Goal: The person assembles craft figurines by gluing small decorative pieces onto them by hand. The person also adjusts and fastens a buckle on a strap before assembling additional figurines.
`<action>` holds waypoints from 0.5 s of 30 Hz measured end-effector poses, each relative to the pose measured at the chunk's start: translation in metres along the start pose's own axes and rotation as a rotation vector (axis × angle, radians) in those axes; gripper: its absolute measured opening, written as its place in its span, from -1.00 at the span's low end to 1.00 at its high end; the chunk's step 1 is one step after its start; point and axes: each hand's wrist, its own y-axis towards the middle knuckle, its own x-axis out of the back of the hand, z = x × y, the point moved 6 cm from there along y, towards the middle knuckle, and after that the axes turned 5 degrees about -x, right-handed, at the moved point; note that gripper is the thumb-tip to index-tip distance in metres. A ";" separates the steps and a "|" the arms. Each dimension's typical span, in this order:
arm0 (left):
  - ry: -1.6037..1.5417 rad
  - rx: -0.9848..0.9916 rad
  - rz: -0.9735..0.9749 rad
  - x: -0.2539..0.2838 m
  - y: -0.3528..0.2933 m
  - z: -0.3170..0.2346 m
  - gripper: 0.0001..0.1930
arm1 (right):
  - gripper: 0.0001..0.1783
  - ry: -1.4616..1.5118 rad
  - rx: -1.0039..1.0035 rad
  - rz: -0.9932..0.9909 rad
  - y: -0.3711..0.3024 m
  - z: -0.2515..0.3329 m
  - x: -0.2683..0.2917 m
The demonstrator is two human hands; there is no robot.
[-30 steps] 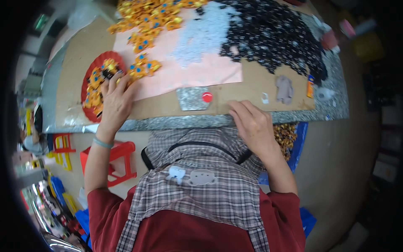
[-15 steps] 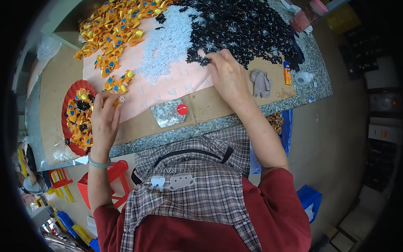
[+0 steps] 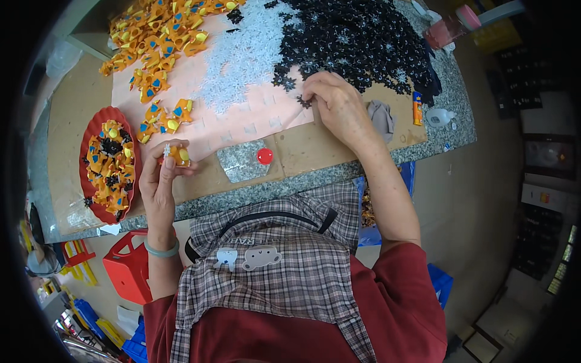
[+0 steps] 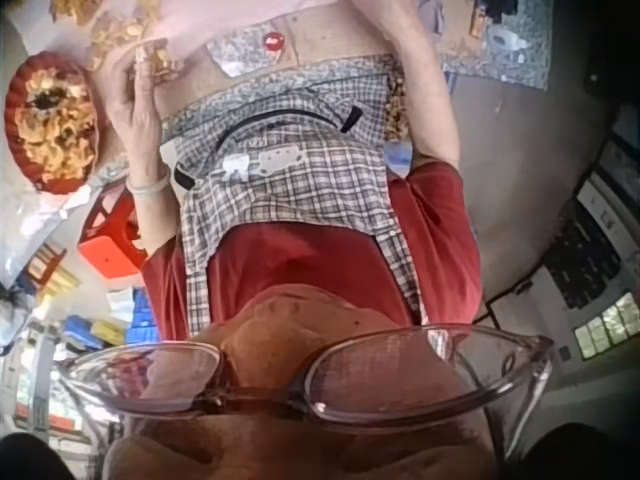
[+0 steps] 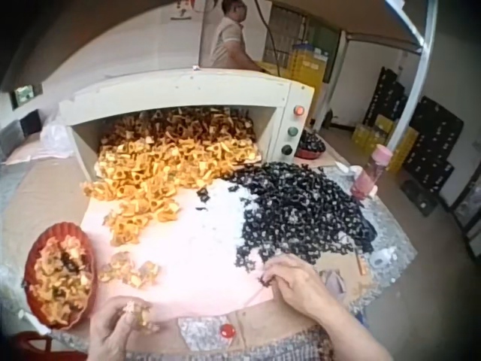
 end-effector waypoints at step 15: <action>-0.638 0.340 0.070 -0.053 -0.016 0.013 -0.73 | -0.67 0.119 -0.295 0.067 -0.019 0.018 -0.003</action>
